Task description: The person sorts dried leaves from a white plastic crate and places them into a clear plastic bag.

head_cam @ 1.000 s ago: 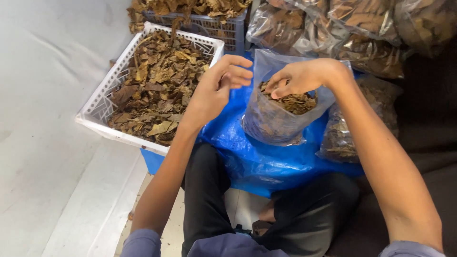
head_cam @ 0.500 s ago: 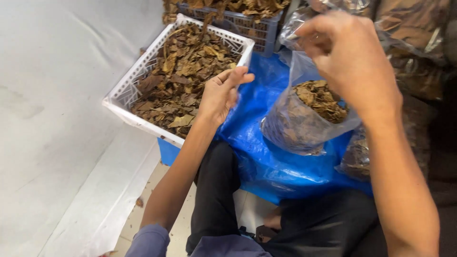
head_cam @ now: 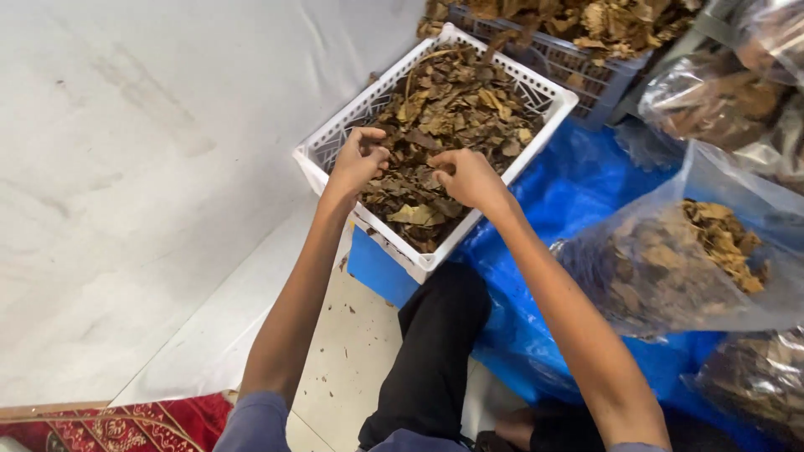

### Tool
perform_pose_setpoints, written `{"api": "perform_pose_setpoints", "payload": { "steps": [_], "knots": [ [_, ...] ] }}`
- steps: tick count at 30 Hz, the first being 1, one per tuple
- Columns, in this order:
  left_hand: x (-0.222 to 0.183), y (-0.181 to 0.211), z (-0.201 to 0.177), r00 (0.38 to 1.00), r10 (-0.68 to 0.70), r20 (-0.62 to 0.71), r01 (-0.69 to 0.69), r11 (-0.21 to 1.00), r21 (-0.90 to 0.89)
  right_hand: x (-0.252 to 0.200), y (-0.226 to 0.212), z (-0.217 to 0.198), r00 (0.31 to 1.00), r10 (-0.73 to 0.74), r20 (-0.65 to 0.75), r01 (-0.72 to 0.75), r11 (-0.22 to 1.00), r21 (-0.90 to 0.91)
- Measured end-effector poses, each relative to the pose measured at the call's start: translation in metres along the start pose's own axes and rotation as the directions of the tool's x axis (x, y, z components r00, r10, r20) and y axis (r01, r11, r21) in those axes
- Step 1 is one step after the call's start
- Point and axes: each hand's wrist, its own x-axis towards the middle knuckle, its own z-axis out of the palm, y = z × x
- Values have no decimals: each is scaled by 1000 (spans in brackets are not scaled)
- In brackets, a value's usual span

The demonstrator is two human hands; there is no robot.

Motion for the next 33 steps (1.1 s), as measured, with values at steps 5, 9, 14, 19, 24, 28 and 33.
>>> {"api": "perform_pose_setpoints", "payload": {
  "steps": [5,9,14,19,24,28,33],
  "knots": [
    [39,-24,-39,996,-20,85,-23,881,473,31,-28,25,980,60,191,-49,997,-60],
    [74,-32,-39,986,-129,104,15,695,719,78,-28,57,930,46,365,6,990,-139],
    [106,-58,-16,932,-356,76,44,316,948,103,-46,85,919,91,382,46,941,-336],
    [94,-29,-6,873,-486,32,145,323,935,166,-3,140,928,69,366,28,967,-255],
    [73,-36,-26,929,-370,26,173,493,853,183,0,160,856,-114,504,302,902,-310],
    [84,-49,-26,943,-334,-12,188,501,845,214,23,190,850,-6,527,240,894,-377],
    [78,-44,-25,931,-364,-18,214,505,836,222,34,209,853,-15,521,227,910,-346]
  ]
}}
